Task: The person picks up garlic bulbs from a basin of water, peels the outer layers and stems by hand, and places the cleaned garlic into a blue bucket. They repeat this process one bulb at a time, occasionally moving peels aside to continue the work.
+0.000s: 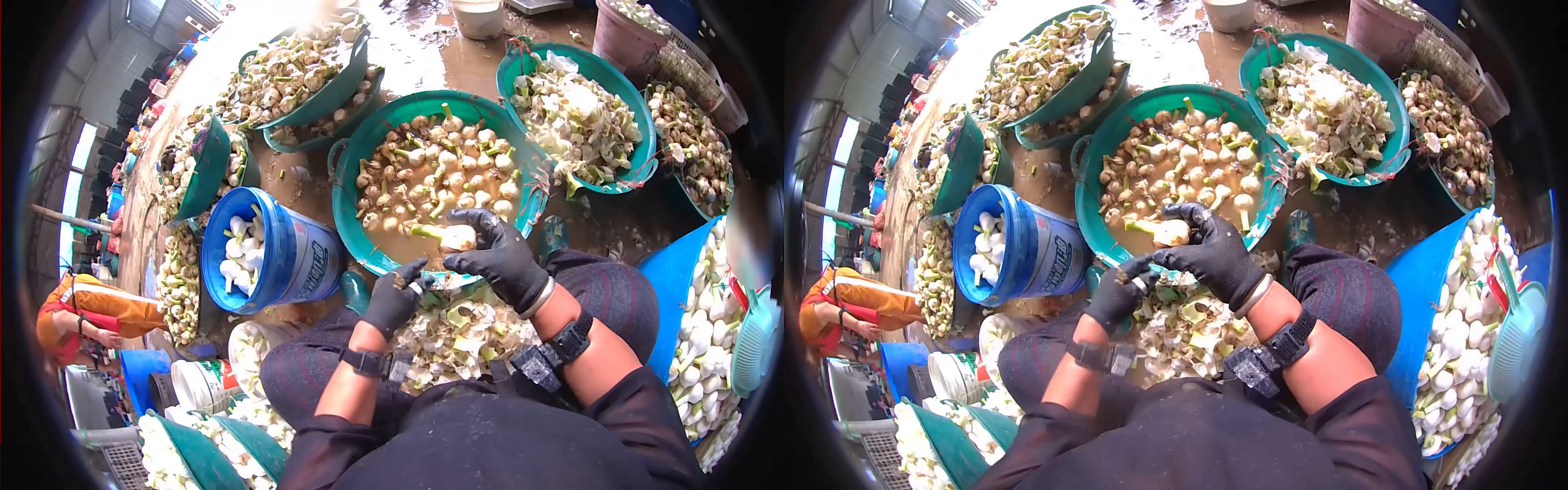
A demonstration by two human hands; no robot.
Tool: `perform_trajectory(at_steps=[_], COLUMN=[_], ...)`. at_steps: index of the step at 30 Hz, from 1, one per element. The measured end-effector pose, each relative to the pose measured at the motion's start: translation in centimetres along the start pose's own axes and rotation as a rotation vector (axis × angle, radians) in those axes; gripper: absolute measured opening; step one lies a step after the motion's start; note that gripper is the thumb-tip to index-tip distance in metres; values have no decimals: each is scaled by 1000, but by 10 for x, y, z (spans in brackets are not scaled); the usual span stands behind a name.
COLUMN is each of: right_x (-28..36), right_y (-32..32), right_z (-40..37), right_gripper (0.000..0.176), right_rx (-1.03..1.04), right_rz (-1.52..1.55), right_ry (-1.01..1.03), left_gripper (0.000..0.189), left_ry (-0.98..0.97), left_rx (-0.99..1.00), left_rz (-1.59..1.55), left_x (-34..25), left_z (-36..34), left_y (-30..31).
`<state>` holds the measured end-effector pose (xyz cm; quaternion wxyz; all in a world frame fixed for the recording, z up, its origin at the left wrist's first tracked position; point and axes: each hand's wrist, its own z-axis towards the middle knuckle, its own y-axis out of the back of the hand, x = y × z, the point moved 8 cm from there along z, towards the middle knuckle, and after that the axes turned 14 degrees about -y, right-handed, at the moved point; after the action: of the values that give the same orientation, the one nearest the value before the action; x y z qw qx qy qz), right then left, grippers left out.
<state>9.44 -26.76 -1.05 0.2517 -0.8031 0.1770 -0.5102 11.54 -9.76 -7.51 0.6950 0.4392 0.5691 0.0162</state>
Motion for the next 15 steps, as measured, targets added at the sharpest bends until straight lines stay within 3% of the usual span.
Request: perform_trajectory(at_steps=[1,3,4,9,11,12,15], right_x=[-4,-3,-3,-6,-25,-30,-32], right_y=[0,-5,-8,-6,3,5,4], right_z=[0,0,0,-4,-2,-1,-2], right_gripper=[52,54,56,57,54,51,51], right_rx=[-4,-19,-5,-82,-37,-28,26], right_rz=[10,-97,-124,-201,101,149,185], right_ry=[-4,61,125,69,-134,-149,-204], left_gripper=[29,32,33,27,23,20,19], left_ry=[5,227,69,3,-97,-246,-165], left_rx=[10,-329,-340,-452,-365,-351,-323], left_rz=[1,-986,-1063,-906,-664,-428,-570], left_x=[-18,-34,-45,-51,-69,-72,-65], left_z=[1,2,9,19,19,17,15], left_y=[3,5,9,19,25,29,24])
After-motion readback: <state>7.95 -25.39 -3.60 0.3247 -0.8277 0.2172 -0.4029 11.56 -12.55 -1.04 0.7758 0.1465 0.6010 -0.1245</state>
